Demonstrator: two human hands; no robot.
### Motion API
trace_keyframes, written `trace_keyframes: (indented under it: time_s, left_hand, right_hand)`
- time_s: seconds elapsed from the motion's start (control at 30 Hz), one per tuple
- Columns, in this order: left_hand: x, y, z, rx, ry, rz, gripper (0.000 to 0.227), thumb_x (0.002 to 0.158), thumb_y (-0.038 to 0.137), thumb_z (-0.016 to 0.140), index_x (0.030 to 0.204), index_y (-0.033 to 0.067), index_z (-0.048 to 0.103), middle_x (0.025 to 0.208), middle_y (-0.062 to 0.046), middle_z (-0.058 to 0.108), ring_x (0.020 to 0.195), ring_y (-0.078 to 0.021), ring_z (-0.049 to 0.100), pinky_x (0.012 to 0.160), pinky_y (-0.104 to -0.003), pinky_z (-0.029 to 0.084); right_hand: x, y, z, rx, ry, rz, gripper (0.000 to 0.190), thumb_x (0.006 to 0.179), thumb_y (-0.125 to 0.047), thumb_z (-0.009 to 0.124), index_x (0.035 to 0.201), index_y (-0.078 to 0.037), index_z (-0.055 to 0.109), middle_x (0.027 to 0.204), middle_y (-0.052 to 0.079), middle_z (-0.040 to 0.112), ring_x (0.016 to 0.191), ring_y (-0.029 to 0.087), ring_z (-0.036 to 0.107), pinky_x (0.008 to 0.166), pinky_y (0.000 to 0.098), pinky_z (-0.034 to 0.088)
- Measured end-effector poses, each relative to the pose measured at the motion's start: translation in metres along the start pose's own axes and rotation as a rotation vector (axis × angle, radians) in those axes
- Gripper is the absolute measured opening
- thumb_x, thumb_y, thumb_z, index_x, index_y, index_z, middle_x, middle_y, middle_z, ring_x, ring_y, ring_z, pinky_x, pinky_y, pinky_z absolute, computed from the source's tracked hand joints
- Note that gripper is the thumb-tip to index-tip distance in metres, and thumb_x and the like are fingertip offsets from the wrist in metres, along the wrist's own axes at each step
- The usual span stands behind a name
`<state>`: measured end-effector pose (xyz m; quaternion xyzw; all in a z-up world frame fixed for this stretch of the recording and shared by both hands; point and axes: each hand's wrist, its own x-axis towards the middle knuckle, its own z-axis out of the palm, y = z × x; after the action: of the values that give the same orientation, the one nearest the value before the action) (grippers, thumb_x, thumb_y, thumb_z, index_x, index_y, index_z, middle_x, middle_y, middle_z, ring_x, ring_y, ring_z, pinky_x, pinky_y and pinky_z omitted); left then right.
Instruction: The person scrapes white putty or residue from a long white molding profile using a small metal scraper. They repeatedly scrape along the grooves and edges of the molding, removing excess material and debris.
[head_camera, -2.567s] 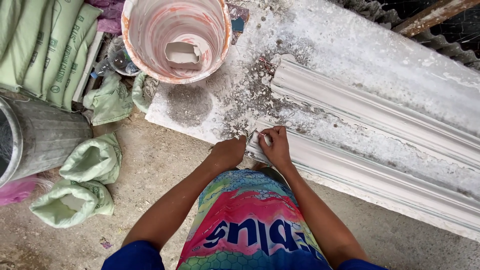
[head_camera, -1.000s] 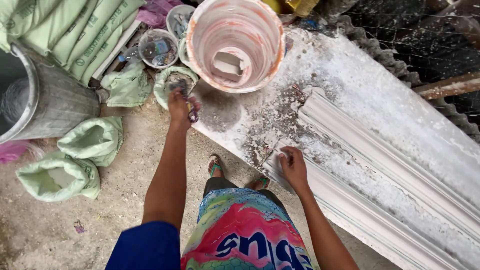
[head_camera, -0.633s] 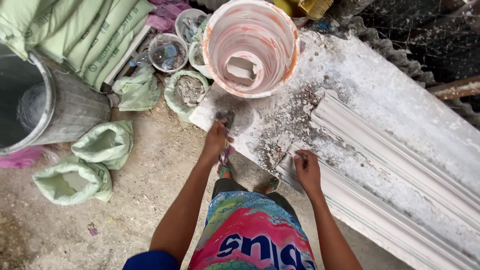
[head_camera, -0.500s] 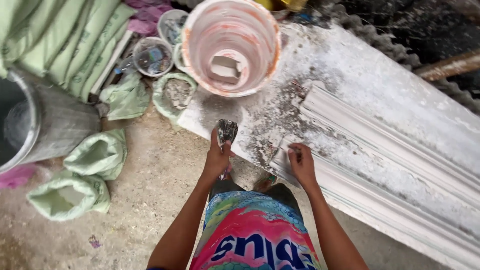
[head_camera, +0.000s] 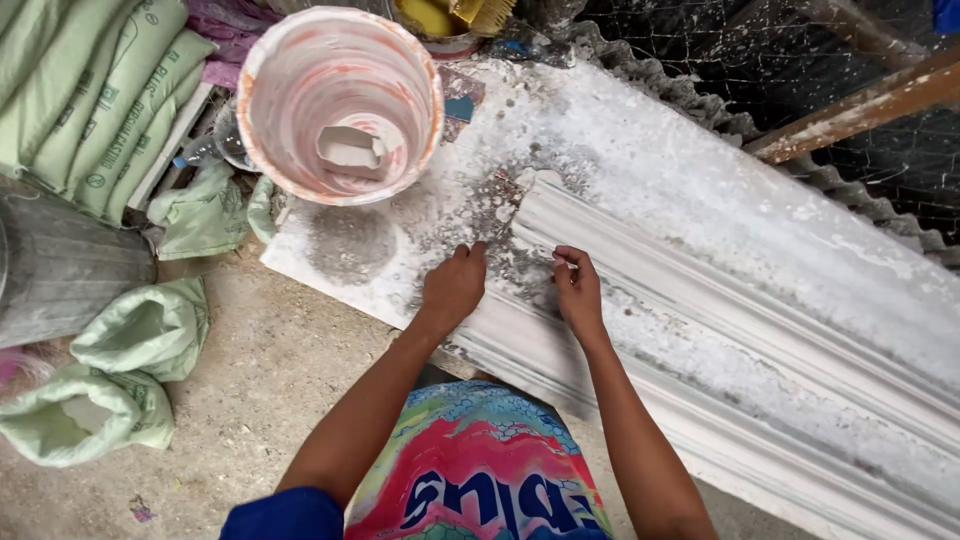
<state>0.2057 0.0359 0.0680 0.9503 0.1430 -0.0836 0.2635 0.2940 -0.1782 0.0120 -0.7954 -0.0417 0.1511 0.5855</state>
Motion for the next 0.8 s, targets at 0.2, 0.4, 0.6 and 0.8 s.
trace_keyframes:
  time_s: [0.2,0.4,0.6,0.8]
  left_hand:
    - [0.014,0.029,0.03,0.239,-0.012,-0.006,0.036,0.105,0.012,0.045,0.14,0.0074,0.048,0.112,-0.017,0.064,0.09,-0.0348,0.074,0.068,-0.05,0.062]
    - [0.01,0.021,0.04,0.308,-0.02,-0.022,0.04,0.106,0.009,0.042,0.146,0.0115,0.042,0.112,-0.016,0.06,0.09,-0.0311,0.074,0.066,-0.048,0.062]
    - [0.028,0.007,0.024,0.277,-0.16,0.042,0.04,0.106,0.01,0.039,0.145,0.0145,0.042,0.115,-0.015,0.061,0.09,-0.0308,0.074,0.067,-0.049,0.062]
    - [0.045,0.022,0.016,0.215,-0.212,0.034,0.036,0.103,0.008,0.05,0.139,0.0036,0.05,0.112,-0.02,0.065,0.079,-0.0263,0.075,0.06,-0.042,0.062]
  right_hand:
    - [0.013,-0.012,-0.05,-0.252,-0.006,-0.017,0.025,0.104,-0.023,0.057,0.125,-0.013,0.066,0.11,0.012,0.067,0.077,0.016,0.058,0.074,0.0364,0.05]
    - [0.05,0.013,-0.049,-0.47,-0.117,-0.351,0.027,0.1,-0.017,0.06,0.126,-0.014,0.064,0.132,0.009,0.06,0.136,0.035,0.044,0.118,0.0489,0.032]
    - [0.085,-0.011,-0.012,-0.698,-0.224,-0.518,0.033,0.1,-0.016,0.06,0.132,-0.01,0.061,0.137,0.014,0.059,0.142,0.039,0.041,0.121,0.0533,0.03]
    - [0.1,0.002,0.005,-0.882,-0.199,-0.556,0.04,0.097,-0.025,0.06,0.137,-0.016,0.058,0.142,0.013,0.055,0.143,0.037,0.04,0.122,0.0527,0.027]
